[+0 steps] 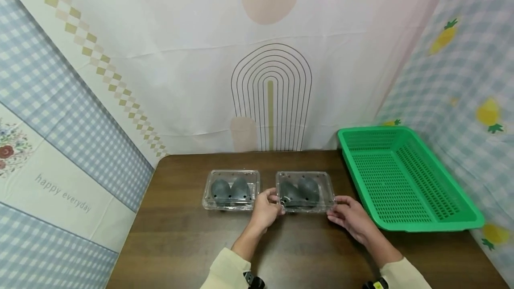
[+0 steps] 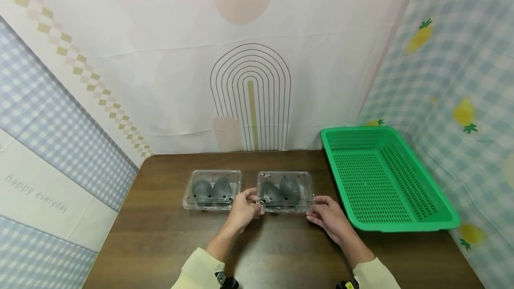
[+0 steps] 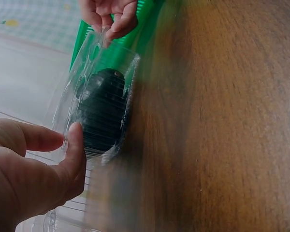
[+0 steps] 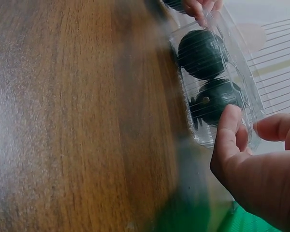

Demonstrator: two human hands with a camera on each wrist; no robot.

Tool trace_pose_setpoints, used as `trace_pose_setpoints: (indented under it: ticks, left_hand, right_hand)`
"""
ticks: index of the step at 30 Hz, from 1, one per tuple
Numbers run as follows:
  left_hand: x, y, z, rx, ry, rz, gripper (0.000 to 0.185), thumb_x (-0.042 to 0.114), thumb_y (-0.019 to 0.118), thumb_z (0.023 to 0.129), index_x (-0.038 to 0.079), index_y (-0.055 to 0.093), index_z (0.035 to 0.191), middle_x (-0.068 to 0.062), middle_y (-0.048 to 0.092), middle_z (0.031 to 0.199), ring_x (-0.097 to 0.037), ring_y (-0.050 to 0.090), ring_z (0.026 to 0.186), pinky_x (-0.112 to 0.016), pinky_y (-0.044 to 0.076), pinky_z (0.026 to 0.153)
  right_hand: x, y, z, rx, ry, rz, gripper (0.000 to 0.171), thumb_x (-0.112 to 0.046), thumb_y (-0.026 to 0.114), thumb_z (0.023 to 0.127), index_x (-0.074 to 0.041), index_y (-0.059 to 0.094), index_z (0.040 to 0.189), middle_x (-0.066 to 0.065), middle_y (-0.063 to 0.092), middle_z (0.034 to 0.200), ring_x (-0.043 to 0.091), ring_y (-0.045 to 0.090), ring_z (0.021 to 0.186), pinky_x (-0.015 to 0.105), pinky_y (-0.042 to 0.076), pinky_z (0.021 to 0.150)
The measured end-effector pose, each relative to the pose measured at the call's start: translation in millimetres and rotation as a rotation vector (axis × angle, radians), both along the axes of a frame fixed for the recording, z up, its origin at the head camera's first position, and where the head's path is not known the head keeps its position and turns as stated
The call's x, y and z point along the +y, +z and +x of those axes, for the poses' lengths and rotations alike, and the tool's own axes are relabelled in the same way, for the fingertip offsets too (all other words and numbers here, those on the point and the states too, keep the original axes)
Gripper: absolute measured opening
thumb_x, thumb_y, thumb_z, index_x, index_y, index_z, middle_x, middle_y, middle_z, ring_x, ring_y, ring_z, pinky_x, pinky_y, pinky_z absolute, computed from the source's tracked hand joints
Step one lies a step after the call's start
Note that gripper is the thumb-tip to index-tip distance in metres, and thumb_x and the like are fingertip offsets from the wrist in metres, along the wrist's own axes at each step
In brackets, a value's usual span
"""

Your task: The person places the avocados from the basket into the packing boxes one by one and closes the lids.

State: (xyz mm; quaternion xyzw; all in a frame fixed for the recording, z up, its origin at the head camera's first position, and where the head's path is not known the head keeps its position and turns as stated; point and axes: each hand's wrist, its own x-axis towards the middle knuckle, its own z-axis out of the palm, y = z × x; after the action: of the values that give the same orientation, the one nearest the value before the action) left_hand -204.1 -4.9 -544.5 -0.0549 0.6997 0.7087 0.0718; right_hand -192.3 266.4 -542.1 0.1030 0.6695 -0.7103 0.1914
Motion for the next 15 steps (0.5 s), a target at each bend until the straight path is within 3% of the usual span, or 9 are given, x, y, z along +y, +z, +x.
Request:
trace_pose_setpoints:
  ticks: [7,15]
  left_hand:
    - [-0.3,1.5,7.0,0.003,0.000,0.028,0.066,-0.024,0.053,0.077,-0.018,0.045,0.142,-0.017,0.057,0.102,-0.014,0.063,0.063,-0.030,0.065,0.063]
    - [-1.1,0.8,8.1,0.023,0.004,0.011,0.064,-0.023,0.056,0.078,-0.019,0.046,0.141,-0.019,0.058,0.102,-0.015,0.064,0.066,-0.033,0.066,0.063]
  right_hand:
    - [-1.8,-0.3,2.7,0.011,-0.009,0.059,0.047,-0.002,0.047,0.104,0.007,0.027,0.145,0.010,0.061,0.101,0.016,0.068,0.093,0.027,0.065,0.084]
    - [-3.7,-2.4,4.8,0.021,-0.012,0.071,0.047,-0.003,0.045,0.105,0.007,0.025,0.146,0.011,0.059,0.102,0.017,0.069,0.095,0.028,0.065,0.085]
